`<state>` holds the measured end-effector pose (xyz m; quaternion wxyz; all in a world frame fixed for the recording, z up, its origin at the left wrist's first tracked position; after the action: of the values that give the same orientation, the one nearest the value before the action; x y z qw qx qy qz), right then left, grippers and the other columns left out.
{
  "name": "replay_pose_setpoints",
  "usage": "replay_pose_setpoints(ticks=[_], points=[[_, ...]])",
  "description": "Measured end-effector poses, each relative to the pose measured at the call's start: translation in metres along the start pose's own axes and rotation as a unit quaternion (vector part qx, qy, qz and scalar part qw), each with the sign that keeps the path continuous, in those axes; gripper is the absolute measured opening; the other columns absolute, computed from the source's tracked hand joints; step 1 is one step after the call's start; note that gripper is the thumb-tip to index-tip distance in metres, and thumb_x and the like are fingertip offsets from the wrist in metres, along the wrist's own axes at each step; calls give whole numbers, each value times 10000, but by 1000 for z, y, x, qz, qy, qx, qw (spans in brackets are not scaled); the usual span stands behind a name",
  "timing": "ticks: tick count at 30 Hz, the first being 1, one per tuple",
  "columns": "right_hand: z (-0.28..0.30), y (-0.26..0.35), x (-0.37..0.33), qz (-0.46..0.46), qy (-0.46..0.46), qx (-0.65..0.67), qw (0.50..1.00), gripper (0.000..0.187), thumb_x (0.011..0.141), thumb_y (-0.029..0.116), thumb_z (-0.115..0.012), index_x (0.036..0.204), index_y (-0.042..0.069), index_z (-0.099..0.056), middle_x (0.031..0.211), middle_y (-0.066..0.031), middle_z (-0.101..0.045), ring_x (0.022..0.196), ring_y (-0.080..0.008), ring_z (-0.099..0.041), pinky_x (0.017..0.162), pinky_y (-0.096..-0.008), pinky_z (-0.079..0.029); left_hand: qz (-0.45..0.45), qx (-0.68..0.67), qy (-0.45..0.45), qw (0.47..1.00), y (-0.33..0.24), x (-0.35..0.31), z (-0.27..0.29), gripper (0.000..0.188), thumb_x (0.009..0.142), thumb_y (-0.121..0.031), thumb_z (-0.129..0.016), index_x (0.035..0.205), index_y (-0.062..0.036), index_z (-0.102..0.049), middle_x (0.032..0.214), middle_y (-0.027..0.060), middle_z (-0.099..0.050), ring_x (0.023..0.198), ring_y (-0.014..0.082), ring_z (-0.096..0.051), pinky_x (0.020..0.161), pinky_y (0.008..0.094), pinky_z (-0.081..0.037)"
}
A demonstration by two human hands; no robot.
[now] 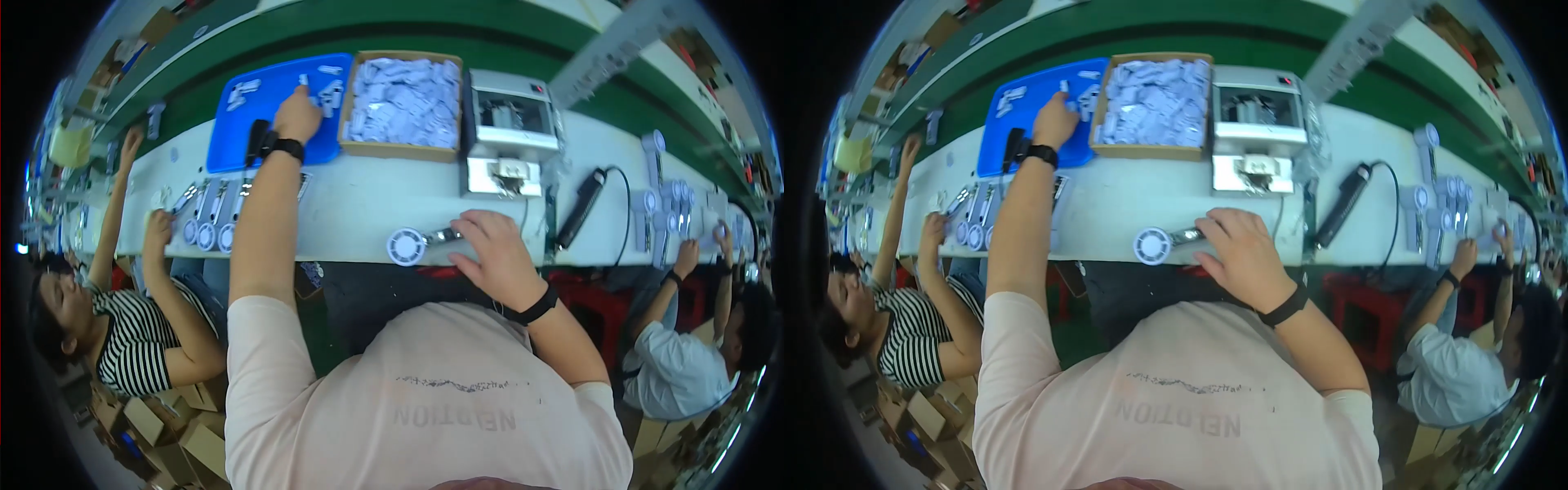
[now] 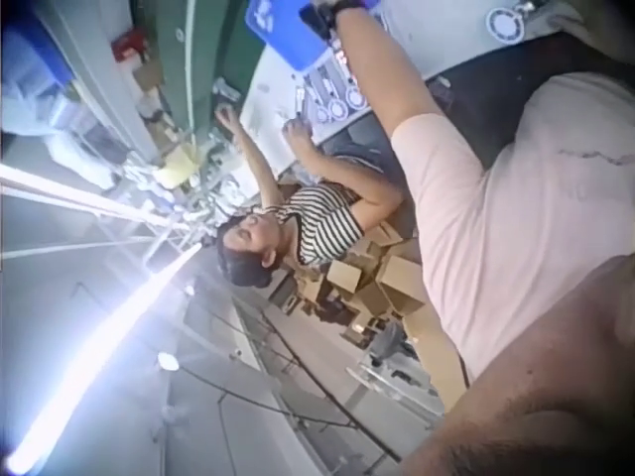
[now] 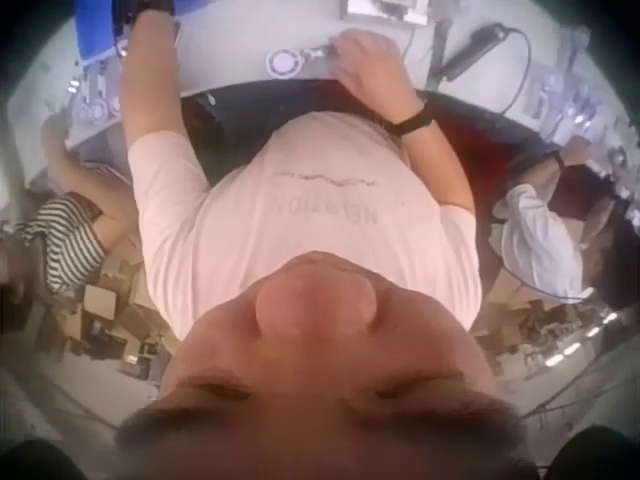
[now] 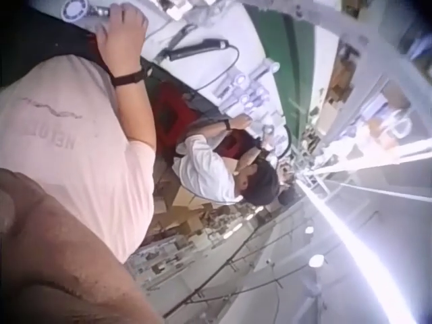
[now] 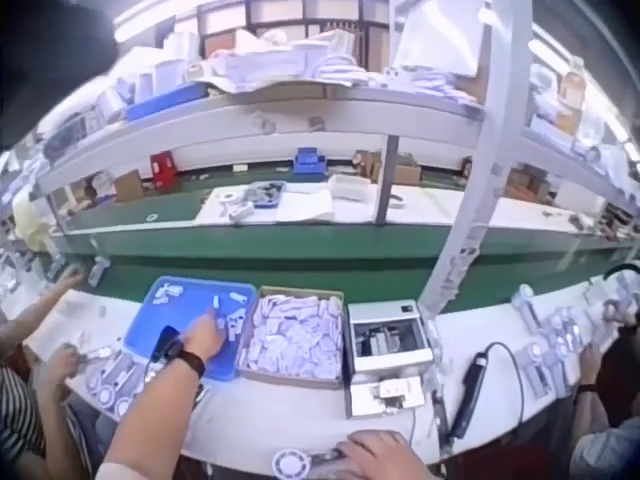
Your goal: The person picks up a white plastic component from a box, places it onto a handheld fan base, and secures it by driving a screw with a power screwdriver, repeating this process for several fans.
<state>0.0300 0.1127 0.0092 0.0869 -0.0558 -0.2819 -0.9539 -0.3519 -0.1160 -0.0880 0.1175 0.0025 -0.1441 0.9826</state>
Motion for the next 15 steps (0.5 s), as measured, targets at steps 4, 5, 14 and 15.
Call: replay_pose_setpoints(ticks=[4, 5, 14, 15], points=[[37, -28, -26, -44, -87, 0, 995, 447, 868, 102, -794, 1290, 44, -660, 1216, -118, -689, 1102, -315, -652, 992, -421, -507, -40, -184, 13, 982, -38, -42, 51, 361, 915, -76, -653, 1274, -39, -645, 1162, 210, -761, 1024, 340, -747, 872, 424, -592], [36, -40, -29, -86, -88, 108, 986, 431, 886, 98, -785, 1294, 36, -660, 1196, -113, -702, 1070, -289, -664, 961, -404, -517, -30, -308, 20, 951, -57, -70, 64, 317, 914, -32, -651, 1231, -28, -646, 1140, 181, -772, 999, 287, -752, 846, 381, -593], [-6, -25, 2, -126, 102, 454, 876, 273, 940, 71, -749, 1204, 12, -714, 1083, -88, -739, 934, -175, -696, 820, -321, -544, -264, -423, 92, 862, -180, -286, 76, 242, 883, 10, -721, 1104, -37, -633, 1223, 168, -719, 1100, 300, -690, 961, 373, -551], [-11, -26, 1, -132, 136, 430, 883, 247, 935, 64, -748, 1175, 13, -725, 1062, -88, -735, 931, -179, -697, 814, -319, -544, -291, -396, 75, 868, -183, -291, 78, 265, 876, -1, -733, 1123, -37, -645, 1250, 163, -709, 1124, 315, -678, 976, 386, -544]])
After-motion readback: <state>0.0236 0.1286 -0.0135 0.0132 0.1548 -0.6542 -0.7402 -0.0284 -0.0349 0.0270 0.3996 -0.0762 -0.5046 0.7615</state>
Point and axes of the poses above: each hand's wrist, its own x-axis towards the middle knuckle, its own z-axis out of the back of the hand, y = z × x, the point moved 8 cm from there along x, towards the middle knuckle
